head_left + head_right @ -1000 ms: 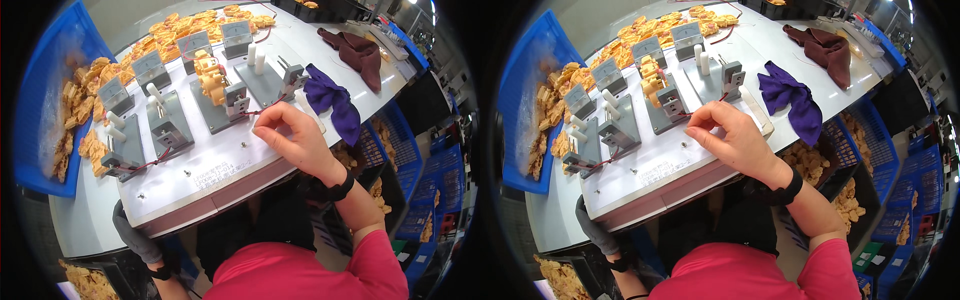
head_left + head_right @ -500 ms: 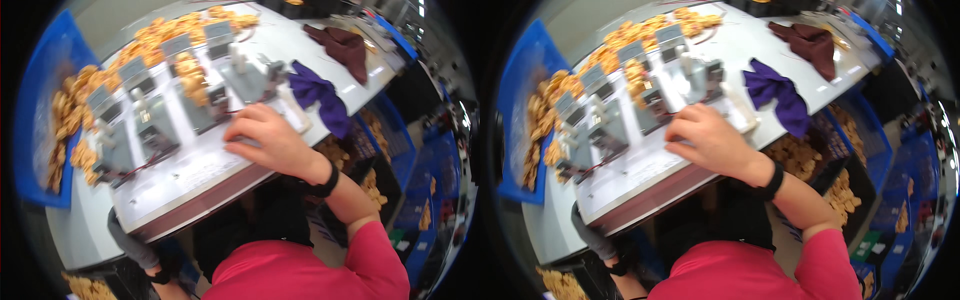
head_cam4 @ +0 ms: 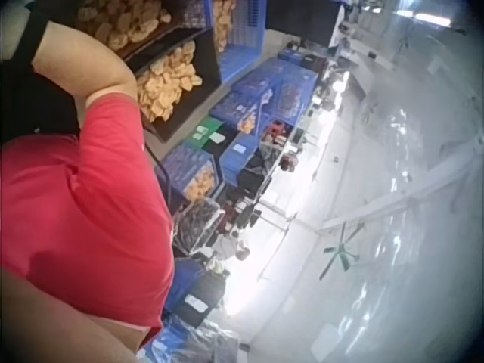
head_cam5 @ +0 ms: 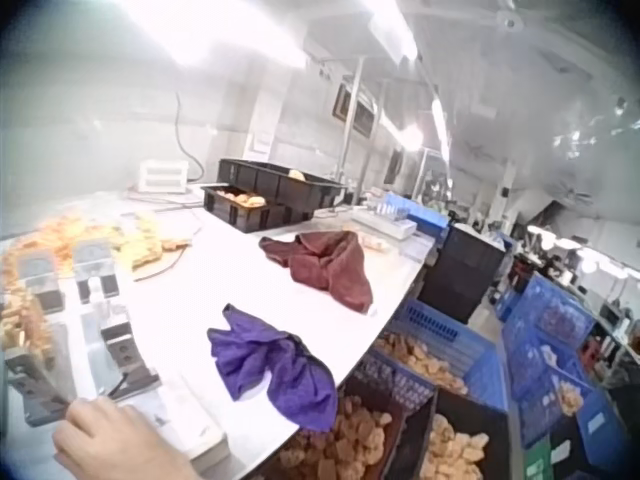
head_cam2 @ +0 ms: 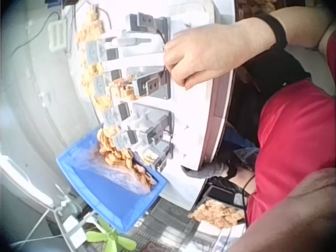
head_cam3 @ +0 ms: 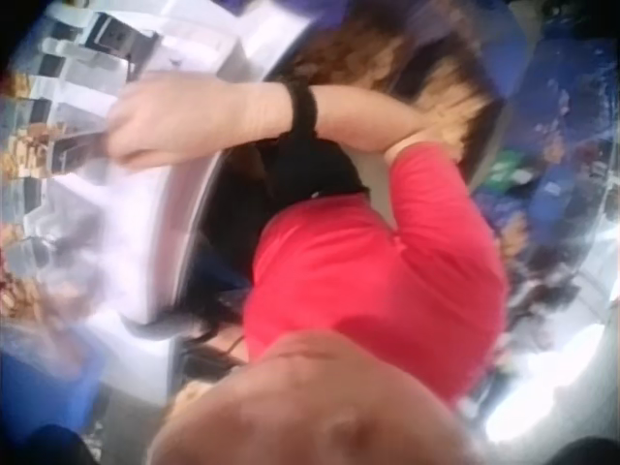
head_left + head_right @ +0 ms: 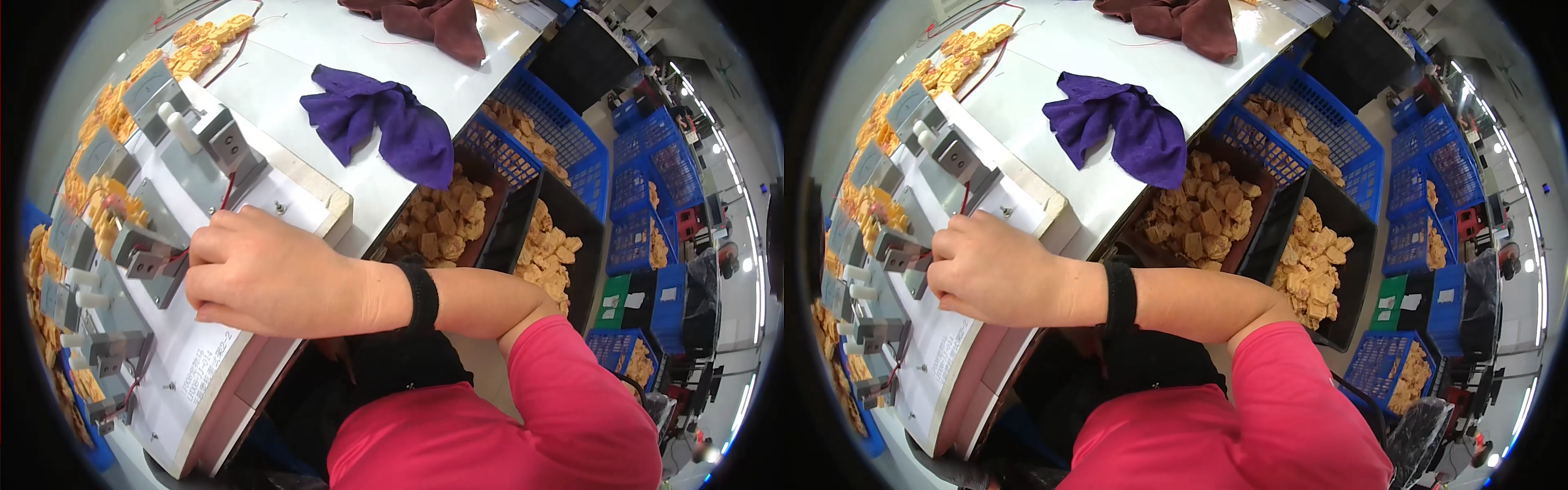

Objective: The person places beige plastic electrical components onto a white testing board with metal clamps and wires. They use their hands to position the items and connect red wires to the clamps. The person repeatedly handles the components, moving them between the board and nearby blue crates.

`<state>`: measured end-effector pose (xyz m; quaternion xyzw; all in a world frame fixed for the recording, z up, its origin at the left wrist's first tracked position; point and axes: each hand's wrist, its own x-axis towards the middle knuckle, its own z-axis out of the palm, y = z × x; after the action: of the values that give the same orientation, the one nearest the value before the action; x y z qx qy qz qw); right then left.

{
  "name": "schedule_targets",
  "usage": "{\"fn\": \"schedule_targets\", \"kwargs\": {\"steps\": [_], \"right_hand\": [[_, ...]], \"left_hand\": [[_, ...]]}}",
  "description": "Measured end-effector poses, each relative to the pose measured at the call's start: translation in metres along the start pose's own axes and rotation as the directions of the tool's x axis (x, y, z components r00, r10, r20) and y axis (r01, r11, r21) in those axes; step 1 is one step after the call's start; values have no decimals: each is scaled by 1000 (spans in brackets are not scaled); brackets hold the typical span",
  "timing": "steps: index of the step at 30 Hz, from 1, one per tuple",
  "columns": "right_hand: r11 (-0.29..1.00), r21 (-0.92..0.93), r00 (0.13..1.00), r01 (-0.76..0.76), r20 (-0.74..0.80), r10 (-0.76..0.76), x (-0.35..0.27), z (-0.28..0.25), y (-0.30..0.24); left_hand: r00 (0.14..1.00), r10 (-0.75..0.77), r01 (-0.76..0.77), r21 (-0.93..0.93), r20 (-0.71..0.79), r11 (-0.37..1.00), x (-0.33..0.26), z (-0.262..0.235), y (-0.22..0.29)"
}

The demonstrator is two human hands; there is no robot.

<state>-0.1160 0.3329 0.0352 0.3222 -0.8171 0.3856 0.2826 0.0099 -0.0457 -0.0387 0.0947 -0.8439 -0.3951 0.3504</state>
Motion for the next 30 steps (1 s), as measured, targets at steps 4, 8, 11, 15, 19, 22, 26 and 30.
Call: {"fn": "schedule_targets", "kwargs": {"steps": [4, 8, 11, 15, 19, 22, 26, 30], "right_hand": [[1000, -17, 999, -15, -41, 14, 2, 6, -3], [999, -40, 998, -3, -69, 0, 2, 5, -2], [998, -56, 997, -17, -82, 13, 2, 7, -1], [996, -86, 998, -24, -66, 18, 3, 6, -2], [997, -74, 997, -25, -72, 20, 3, 5, -2], [997, -74, 997, -22, -80, 16, 2, 6, -2], [996, -86, 996, -21, -91, 13, 2, 7, -3], [993, -108, 999, -45, -14, 44, 2, 6, -5]], "left_hand": [[995, 93, -92, 61, -20, 994, -3, -6, -11], [994, 112, -110, 86, -11, 990, -2, -9, -18], [992, 124, -122, 108, -10, 987, -1, -12, -20], [992, 122, -118, 110, -28, 987, -1, -4, -20], [992, 124, -118, 115, -39, 986, -2, -2, -16], [992, 121, -116, 117, -42, 986, -3, -1, -15], [992, 115, -109, 119, -46, 987, -4, 0, -15], [993, 103, -97, 118, -51, 988, -4, -1, -15]]}}
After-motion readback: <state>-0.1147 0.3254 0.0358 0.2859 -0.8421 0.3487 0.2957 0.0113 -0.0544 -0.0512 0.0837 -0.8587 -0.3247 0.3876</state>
